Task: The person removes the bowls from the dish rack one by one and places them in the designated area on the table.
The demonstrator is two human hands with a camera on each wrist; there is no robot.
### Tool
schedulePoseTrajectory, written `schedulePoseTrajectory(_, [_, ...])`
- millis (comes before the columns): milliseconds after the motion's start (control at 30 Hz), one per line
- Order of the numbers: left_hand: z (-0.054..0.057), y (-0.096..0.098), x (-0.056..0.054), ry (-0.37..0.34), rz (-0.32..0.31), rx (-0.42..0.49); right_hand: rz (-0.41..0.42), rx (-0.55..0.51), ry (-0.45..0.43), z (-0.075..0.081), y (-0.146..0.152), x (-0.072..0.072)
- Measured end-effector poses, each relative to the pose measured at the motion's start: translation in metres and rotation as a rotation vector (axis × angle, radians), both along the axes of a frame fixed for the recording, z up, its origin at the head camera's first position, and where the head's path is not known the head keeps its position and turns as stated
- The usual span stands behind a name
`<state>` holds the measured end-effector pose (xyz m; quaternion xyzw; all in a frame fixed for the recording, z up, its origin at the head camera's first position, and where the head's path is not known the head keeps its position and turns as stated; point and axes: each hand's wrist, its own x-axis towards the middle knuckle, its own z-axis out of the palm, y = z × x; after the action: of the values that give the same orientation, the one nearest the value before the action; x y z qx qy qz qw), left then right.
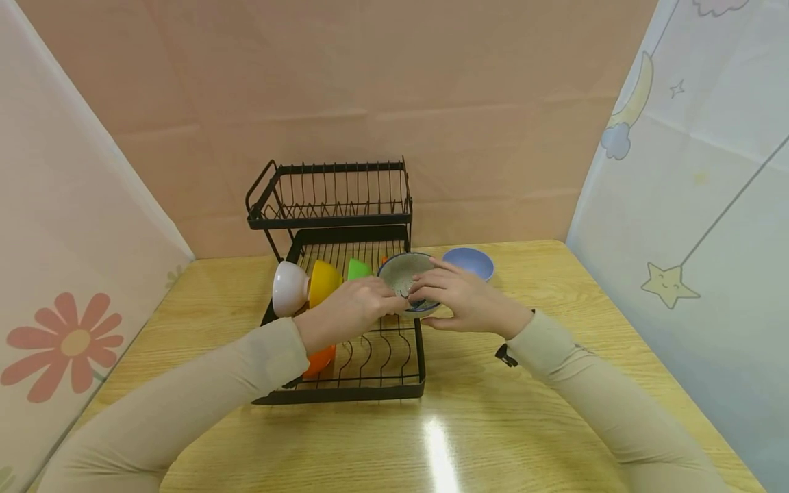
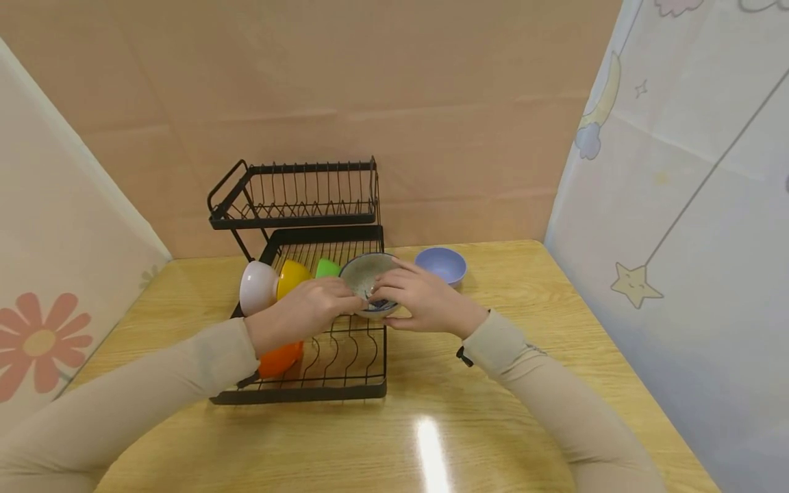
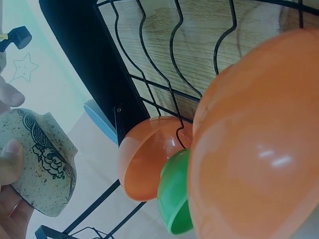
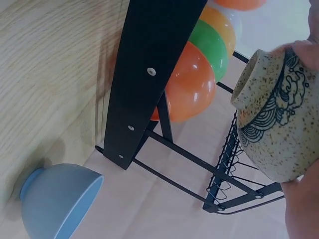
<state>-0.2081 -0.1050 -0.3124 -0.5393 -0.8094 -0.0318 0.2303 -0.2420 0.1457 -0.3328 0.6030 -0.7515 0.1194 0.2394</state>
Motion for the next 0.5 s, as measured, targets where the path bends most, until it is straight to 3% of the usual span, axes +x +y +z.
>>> schedulePoseTrajectory(500, [-0.0001, 0.0003, 0.003, 0.008, -0.02, 0.002, -0.03, 0.011, 0.051, -0.0028, -0.0022, 0.001])
